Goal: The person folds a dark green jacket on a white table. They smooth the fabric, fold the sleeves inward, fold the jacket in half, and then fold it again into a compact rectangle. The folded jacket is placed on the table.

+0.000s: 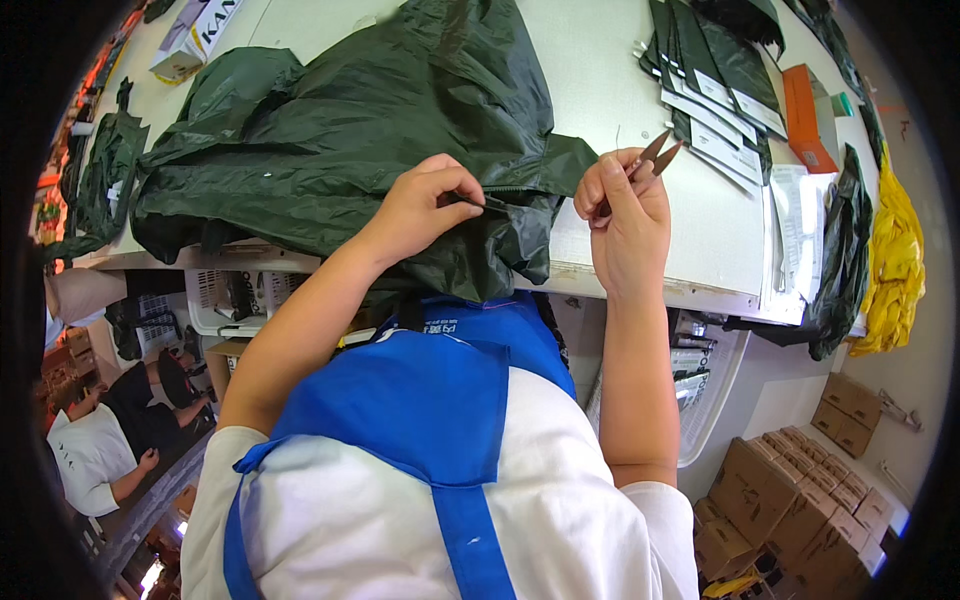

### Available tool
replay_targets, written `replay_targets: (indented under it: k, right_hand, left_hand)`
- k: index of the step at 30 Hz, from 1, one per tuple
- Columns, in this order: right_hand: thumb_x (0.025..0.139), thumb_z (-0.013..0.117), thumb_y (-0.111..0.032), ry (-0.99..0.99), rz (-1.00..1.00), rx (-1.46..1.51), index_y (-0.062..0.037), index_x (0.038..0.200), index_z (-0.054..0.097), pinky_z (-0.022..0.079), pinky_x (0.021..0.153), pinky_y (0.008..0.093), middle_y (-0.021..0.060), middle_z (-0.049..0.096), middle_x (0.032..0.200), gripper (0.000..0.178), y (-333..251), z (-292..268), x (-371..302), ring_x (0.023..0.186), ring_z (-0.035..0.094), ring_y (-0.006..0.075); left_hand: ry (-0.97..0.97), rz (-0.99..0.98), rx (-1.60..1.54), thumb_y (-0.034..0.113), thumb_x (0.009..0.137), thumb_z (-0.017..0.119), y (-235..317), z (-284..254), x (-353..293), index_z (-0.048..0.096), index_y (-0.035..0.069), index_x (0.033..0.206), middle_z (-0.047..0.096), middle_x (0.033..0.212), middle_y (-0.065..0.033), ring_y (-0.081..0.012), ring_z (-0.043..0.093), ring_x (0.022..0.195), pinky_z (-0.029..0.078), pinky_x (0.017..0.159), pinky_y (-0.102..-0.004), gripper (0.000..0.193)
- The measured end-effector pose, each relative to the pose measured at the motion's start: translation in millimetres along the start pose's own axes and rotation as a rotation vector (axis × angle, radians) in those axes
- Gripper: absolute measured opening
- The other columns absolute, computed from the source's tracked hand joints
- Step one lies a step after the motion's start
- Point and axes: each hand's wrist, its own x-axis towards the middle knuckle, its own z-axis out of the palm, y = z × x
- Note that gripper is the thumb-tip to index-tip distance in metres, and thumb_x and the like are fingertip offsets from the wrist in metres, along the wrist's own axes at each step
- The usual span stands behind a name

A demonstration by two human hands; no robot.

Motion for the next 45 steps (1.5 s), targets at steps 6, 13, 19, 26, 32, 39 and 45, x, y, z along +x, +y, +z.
replay_targets:
  k: [6,13,19,26,32,39,45]
  right_hand:
    - [0.095,0.049,-0.011,0.038,0.043,-0.009,-0.0041,0.091,0.048,0.035,0.055,0.0261,0.0029,0.045,0.069,0.008,2,4,19,0.060,0.039,0.0116]
    - [0.098,0.042,-0.023,0.278,-0.039,-0.763,-0.0012,0.110,0.049,0.029,0.051,0.0202,0.0028,0.051,0.079,0.026,3,1,15,0.058,0.034,0.0048]
    - [0.082,0.067,-0.008,0.106,0.087,-0.969,-0.0024,0.100,0.060,0.046,0.066,0.0239,0.0050,0.060,0.086,0.020,41,-18,-42,0.074,0.053,0.0099]
    - [0.072,0.075,-0.007,-0.011,-0.105,-1.040,-0.0015,0.092,0.063,0.047,0.063,0.0265,0.0089,0.061,0.082,0.024,57,-3,-26,0.069,0.055,0.0167]
    - [0.076,0.073,-0.006,0.017,-0.102,-0.912,-0.0014,0.095,0.060,0.046,0.065,0.0248,0.0072,0.060,0.085,0.024,65,-7,-24,0.071,0.055,0.0126]
    - [0.090,0.062,-0.023,0.456,0.488,-0.376,-0.0039,0.094,0.055,0.028,0.046,0.0188,-0.0058,0.043,0.063,0.020,79,-38,-45,0.051,0.036,0.0023]
    - [0.089,0.062,-0.022,0.273,0.649,-0.247,-0.0056,0.084,0.055,0.025,0.043,0.0193,-0.0072,0.041,0.060,0.018,77,-33,-36,0.046,0.034,0.0024]
  left_hand:
    - [-0.022,0.020,-0.121,0.002,0.084,0.058,-10,-3,3,0.053,0.003,0.093,0.063,0.095,-0.0068,-0.0192,0.059,0.082,0.046,0.071,-0.0283,0.010]
    - [-0.121,0.072,0.049,0.005,0.088,0.053,-10,-6,37,0.047,0.003,0.094,0.063,0.088,-0.0121,-0.0289,0.061,0.082,0.047,0.074,-0.0335,0.008]
    - [-0.153,-0.087,-0.109,0.006,0.091,0.050,-15,-10,45,0.045,0.005,0.093,0.063,0.086,-0.0072,-0.0155,0.060,0.084,0.045,0.079,-0.0289,0.005]
    - [-0.179,-0.133,-0.231,0.006,0.092,0.049,-16,-10,42,0.046,0.005,0.093,0.061,0.090,-0.0039,-0.0095,0.053,0.088,0.042,0.081,-0.0257,0.003]
    - [-0.180,-0.128,-0.265,0.005,0.091,0.050,-17,-10,39,0.047,0.004,0.093,0.061,0.090,-0.0046,-0.0092,0.053,0.088,0.042,0.081,-0.0255,0.004]
    - [-0.069,0.120,-0.108,0.002,0.081,0.063,-2,-17,17,0.057,0.002,0.087,0.062,0.093,-0.0075,-0.0183,0.059,0.089,0.046,0.081,-0.0294,0.008]
    - [0.029,0.263,0.004,-0.004,0.071,0.070,-7,-9,-12,0.065,0.007,0.083,0.051,0.091,-0.0054,-0.0175,0.055,0.081,0.045,0.068,-0.0259,0.017]
